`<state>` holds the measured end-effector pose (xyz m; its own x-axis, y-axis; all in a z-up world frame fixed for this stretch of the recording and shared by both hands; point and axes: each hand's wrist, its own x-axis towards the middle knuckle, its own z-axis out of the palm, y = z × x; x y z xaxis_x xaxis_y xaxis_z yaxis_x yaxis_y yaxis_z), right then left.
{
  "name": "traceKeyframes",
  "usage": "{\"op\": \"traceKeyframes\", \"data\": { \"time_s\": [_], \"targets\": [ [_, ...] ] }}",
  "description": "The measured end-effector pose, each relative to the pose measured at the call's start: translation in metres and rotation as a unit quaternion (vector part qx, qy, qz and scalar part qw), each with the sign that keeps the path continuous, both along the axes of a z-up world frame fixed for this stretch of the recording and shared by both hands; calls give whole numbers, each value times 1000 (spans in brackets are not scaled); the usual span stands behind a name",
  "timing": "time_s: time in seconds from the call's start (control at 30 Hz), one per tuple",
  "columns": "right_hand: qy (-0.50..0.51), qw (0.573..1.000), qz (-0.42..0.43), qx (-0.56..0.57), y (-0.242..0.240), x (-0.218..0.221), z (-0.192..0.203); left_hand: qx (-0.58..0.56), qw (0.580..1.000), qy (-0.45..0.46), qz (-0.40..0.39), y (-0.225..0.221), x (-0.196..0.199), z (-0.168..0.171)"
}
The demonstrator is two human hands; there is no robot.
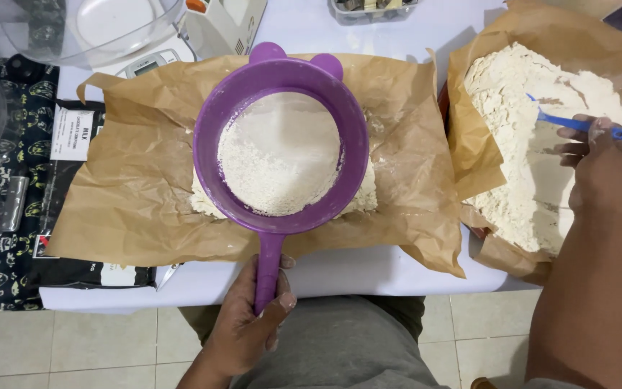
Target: Sifting flour from a parchment-lined tray into another container using a spoon and a handheld sifter.
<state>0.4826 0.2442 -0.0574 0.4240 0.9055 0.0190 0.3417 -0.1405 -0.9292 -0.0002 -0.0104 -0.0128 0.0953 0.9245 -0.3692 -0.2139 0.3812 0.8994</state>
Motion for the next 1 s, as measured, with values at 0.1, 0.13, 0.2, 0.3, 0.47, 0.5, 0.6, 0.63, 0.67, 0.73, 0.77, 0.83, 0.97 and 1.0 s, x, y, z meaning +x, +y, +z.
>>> {"op": "traceKeyframes", "data": {
  "time_s": [0.1, 0.13, 0.2, 0.3, 0.47, 0.5, 0.6, 0.63, 0.67, 0.73, 0.77, 0.83, 0.97, 1.0],
  "targets": [
    [-9, 1000, 23, 2, -11, 4, 0, -4, 1000, 5, -8, -2, 0, 1],
    [-9, 1000, 22, 3, -15, 5, 0, -4, 1000, 4, -9, -2, 1, 1],
    [-21, 999, 48, 17, -24, 7, 1, 18, 1000, -3, -12, -2, 2, 1],
    [-7, 1000, 27, 0, -34, 6, 5, 22, 1000, -8, -15, -1, 2, 2],
    [10, 1000, -7, 16, -44, 26, -9, 19, 999, -7, -28, 2, 2, -4],
    [23, 999, -19, 13, -48, 25, -6, 22, 999, -2, -30, 2, 2, -5],
    [46, 994, -96, -27, -39, 46, -24, 8, 999, 10, -40, 6, 2, -4],
    [45, 994, -99, -27, -43, 39, -16, 8, 999, 9, -43, 7, 2, -3],
    [51, 991, -119, -25, -47, 32, -8, 6, 999, 5, -44, 8, 2, -3],
    [56, 988, -139, -23, -52, 17, 6, 3, 999, 0, -45, 9, 2, -3],
    [56, 986, -152, -34, -55, 11, 12, -11, 999, -2, -44, 10, 2, -4],
    [56, 984, -163, -45, -56, 6, 17, -27, 999, -4, -43, 10, 2, -3],
    [76, 982, -169, -29, -55, 13, 9, 7, 999, -7, -51, 12, 1, -4],
    [87, 981, -171, -23, -55, 15, 7, 0, 999, -4, -52, 12, 1, -4]
  ]
}}
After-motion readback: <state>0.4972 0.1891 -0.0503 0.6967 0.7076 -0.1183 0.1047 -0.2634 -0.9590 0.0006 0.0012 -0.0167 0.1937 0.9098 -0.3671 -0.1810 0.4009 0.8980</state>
